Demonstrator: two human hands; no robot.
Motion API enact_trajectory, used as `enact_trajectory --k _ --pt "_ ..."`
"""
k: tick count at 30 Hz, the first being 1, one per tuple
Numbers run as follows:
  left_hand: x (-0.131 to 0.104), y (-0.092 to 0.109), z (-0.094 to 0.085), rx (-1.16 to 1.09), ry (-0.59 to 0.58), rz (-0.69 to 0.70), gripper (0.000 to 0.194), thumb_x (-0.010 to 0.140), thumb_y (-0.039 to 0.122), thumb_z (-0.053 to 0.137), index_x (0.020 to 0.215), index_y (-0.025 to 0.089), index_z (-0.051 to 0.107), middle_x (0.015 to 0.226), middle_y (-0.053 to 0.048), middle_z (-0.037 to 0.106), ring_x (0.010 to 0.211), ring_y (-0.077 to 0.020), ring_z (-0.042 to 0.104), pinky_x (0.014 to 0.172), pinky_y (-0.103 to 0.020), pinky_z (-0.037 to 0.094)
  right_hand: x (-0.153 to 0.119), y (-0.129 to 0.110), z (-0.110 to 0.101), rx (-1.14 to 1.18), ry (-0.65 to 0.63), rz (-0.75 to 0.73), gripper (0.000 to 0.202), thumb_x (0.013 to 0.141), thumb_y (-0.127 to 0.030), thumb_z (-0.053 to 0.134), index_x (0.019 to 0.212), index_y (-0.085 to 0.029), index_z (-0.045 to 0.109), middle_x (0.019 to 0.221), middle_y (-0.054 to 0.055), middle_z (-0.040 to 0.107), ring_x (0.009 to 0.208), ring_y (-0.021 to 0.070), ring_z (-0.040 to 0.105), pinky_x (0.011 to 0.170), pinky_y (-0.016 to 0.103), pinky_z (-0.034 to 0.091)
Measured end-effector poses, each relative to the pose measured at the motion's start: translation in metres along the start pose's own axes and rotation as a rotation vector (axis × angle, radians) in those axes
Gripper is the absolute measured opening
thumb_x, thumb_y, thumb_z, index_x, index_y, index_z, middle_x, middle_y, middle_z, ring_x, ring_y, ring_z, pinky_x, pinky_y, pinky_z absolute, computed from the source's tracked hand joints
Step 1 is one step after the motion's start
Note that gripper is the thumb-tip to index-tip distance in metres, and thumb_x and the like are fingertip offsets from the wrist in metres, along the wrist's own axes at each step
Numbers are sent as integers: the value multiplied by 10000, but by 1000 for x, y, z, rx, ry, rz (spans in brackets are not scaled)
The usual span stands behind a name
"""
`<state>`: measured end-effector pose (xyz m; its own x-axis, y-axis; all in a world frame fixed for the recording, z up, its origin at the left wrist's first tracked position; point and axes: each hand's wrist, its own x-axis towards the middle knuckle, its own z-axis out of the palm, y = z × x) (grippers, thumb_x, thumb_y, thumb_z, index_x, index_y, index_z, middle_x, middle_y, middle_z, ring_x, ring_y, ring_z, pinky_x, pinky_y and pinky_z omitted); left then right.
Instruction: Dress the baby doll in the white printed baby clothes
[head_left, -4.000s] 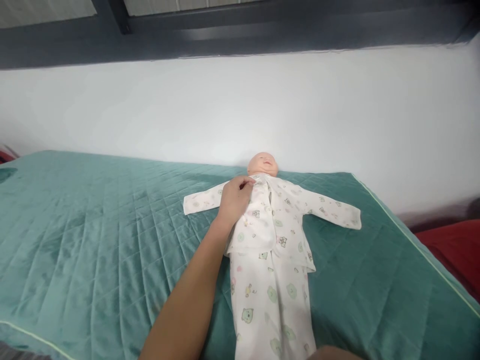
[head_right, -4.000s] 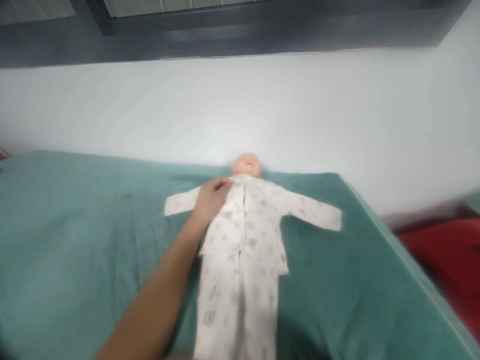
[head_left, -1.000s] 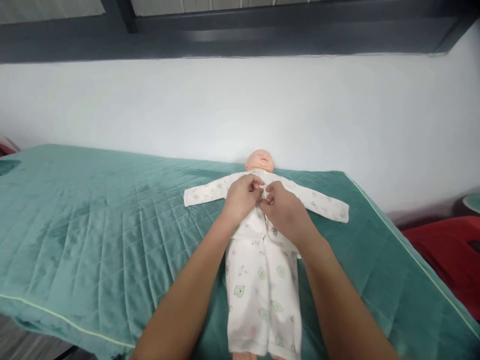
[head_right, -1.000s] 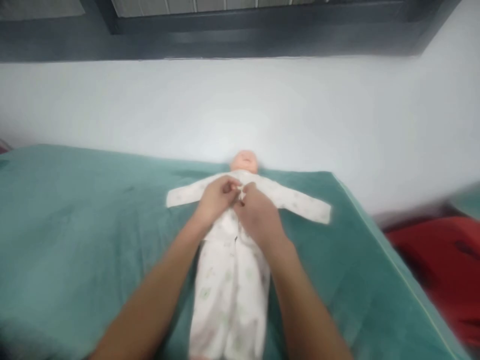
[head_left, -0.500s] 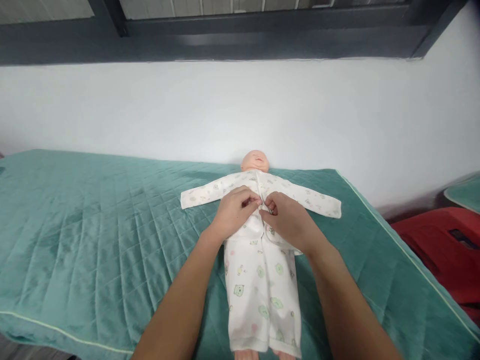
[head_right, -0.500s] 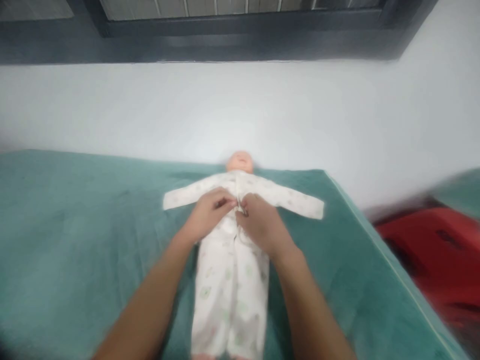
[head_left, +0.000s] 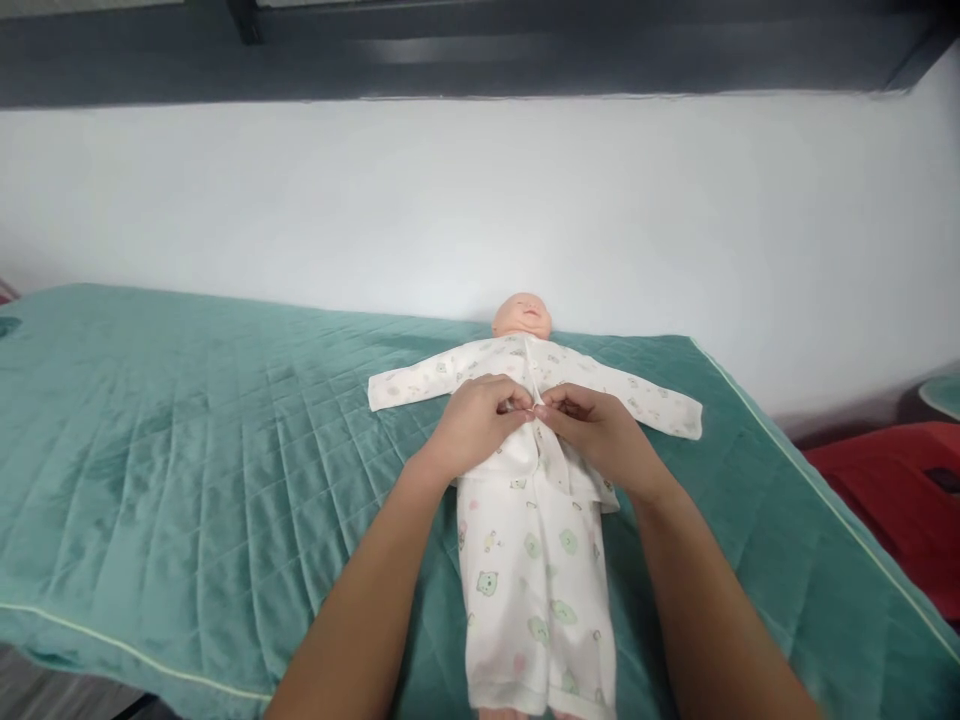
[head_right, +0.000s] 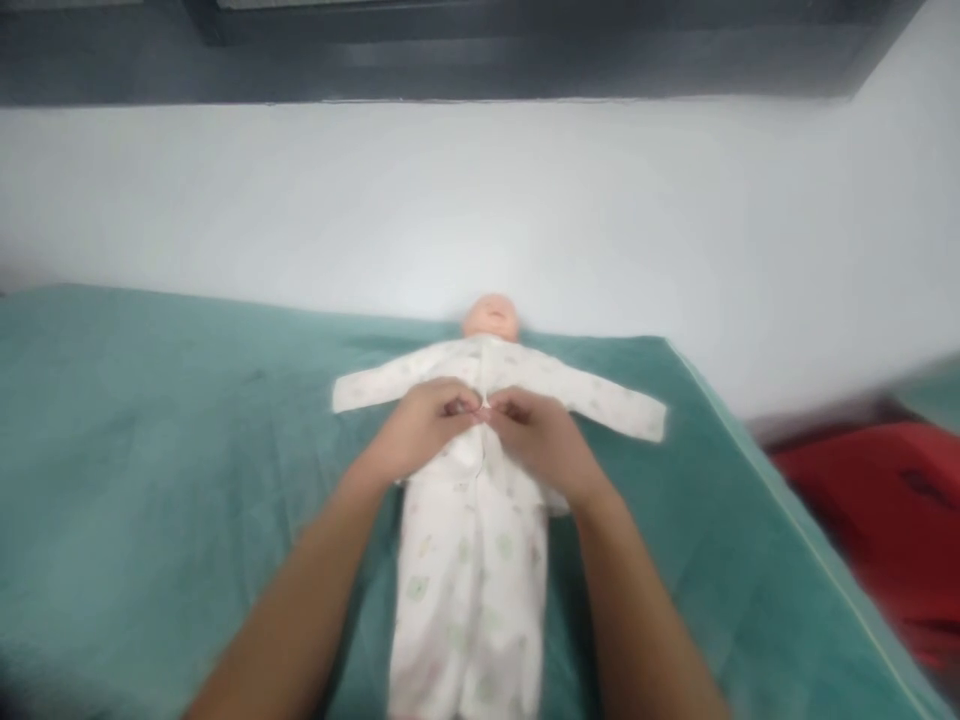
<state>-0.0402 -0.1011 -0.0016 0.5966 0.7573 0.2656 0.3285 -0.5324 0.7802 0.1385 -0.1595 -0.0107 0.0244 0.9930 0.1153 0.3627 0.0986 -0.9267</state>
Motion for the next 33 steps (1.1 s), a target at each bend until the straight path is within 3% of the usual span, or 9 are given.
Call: enact_trajectory --k 4,8,15,21,29,33 --pt "-2 2 0 -142 8 -67 125 839 297 623 831 188 683 834 3 670 717 -120 529 655 -244 387 0 10 -2 190 -9 8 316 765 -473 743 870 -182 680 757 -4 619 664 123 516 604 249 379" --pt "-3 4 -1 -246 -4 -72 167 842 331 627 845 179 696 844 -8 690 725 -122 549 663 -242 391 1 15 -3 237 -1 5 325 707 -431 804 877 -182 682 795 10 643 711 139 556 643 256 421" --pt "-3 6 1 -278 30 -108 161 835 329 636 847 179 694 852 -13 698 766 -128 586 711 -242 427 1 15 -5 221 -23 12 297 736 -397 768 917 -183 670 839 28 652 764 162 586 685 281 453" --pt "-2 8 5 -255 76 -119 143 810 319 654 807 176 657 790 6 658 736 -116 570 676 -227 418 1 7 -1 130 -32 1 246 744 -321 738 916 -199 611 797 -8 608 708 132 554 642 259 426" --pt "-3 10 7 -228 59 -145 131 820 309 630 870 191 655 818 6 682 769 -131 612 687 -233 437 -3 -9 8 -212 25 20 164 763 -286 661 878 -231 558 717 -41 585 640 131 530 589 251 388" --pt "-2 9 8 -238 82 -165 99 776 249 654 857 192 646 805 14 661 743 -118 582 663 -221 425 -4 -10 12 -274 46 8 152 770 -285 639 855 -244 520 705 -48 594 642 140 547 591 252 387"
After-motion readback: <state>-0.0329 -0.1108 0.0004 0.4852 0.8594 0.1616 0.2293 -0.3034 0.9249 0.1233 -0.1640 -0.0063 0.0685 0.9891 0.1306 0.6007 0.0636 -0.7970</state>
